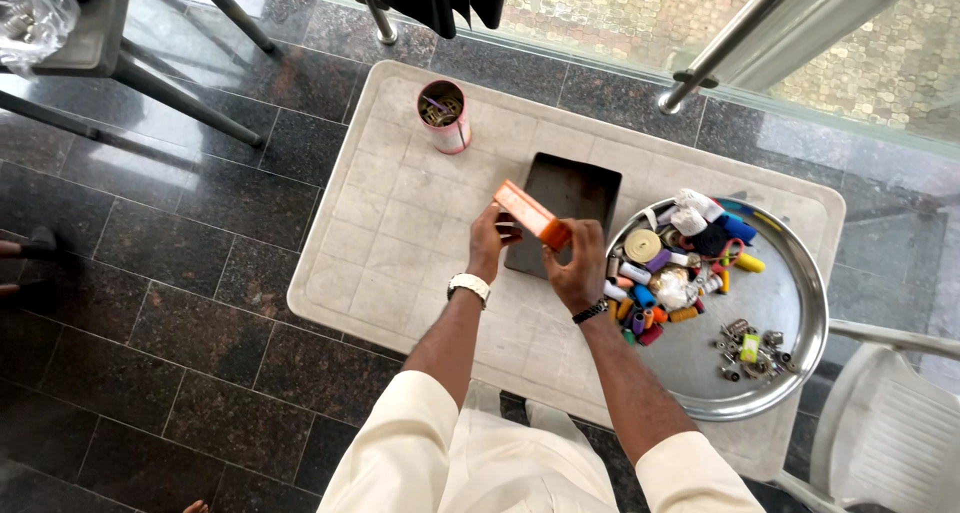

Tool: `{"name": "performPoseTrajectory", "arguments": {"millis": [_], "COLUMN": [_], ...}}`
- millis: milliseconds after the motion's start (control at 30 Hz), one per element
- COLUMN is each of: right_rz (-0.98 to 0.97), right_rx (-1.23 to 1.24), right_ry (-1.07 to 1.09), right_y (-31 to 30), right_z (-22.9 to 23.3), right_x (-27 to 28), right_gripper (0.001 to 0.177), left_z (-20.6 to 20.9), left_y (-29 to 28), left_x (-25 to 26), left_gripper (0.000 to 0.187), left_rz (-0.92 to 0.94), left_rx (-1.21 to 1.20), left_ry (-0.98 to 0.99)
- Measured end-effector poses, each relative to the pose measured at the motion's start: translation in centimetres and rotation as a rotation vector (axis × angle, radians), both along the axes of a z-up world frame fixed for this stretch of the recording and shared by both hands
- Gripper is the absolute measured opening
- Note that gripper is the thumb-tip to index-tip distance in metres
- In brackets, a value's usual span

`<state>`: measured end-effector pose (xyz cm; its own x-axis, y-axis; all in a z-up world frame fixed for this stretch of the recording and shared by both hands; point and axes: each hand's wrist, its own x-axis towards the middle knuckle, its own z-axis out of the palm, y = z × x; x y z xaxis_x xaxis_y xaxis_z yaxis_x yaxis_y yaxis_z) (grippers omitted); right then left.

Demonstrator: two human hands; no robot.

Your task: The person removes spools of thread, buttons, and other sewing supplies from a metal box and places them onto a circular metal tray, then moves some items into small containers and tins.

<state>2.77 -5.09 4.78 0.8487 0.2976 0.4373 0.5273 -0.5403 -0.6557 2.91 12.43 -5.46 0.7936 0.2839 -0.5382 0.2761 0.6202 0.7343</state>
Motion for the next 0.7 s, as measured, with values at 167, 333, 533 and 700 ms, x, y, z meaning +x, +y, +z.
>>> {"name": "performPoseTrajectory", "arguments": {"millis": [167,333,533,700], "right_rz": [0.118,0.220,0.386,0.405], "right_rx": [-0.183,-0.290,-0.448,-0.515], "right_ry": [-0.007,-0.017,0.004,0.015], "right_y": [4.2,7.8,11.3,13.2], "right_z": [-1.2,-4.2,-7.0,-9.2], "right_x": [0.6,1.4,2.1,2.6], "right_gripper": [0.051,0.040,0.027,0.036], "left_z": [4.2,2.7,-4.0,-8.6], "left_y": [4.3,7.4,11.5,12.6], "left_x": [-0.3,-0.2,-0.5,-0.1], "left_gripper": [0.055,0.049,0.046,0.049], "left_rz": [-0.020,-0.148,-0.205,-0.257], "left_rx": [-0.043,0.058,0.099,0.497], "left_ry": [0.045,0.071,0.136,0.043]}}
